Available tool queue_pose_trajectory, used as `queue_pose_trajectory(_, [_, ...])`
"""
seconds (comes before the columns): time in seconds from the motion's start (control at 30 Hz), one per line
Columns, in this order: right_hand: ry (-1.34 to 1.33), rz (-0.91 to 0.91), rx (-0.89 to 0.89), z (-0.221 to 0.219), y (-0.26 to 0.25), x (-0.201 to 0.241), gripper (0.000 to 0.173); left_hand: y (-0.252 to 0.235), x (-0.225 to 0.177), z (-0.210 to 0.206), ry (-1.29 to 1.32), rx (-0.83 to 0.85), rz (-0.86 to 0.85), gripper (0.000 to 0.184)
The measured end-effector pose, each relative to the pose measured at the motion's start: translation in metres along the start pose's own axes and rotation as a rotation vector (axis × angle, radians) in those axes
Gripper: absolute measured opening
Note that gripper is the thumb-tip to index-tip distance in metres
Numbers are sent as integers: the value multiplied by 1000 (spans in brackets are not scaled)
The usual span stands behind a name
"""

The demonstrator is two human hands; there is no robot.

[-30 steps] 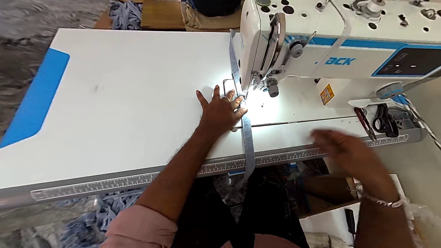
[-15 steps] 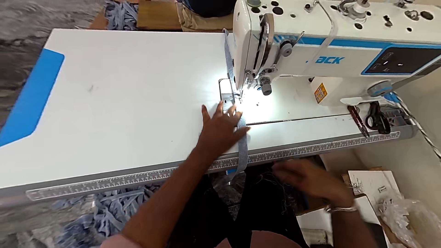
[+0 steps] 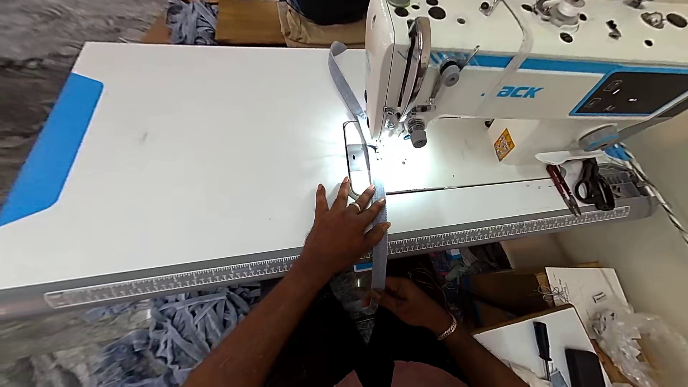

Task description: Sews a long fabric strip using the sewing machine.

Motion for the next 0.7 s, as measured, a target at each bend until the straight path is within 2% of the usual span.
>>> queue_pose_trajectory(0.17, [1, -67, -4, 0, 3, -5, 30, -1, -1, 0, -11, 14, 0, 63])
queue_pose_trajectory(0.6, [27, -62, 32, -5, 2, -9, 28, 0, 0, 0, 16, -4, -9, 60])
queue_pose_trajectory(0.7, [44, -54, 41, -5, 3, -6, 32, 0, 0, 0, 14, 2, -9, 60])
Point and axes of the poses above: each hand's wrist, its own y-axis away from the middle knuckle, its own z-axis out of the back of the hand, x = y × z, the point moved 7 cm from there along -y, towards the middle knuckle, and after that the axes turned 11 degrees about -z, right-handed, at the moved point
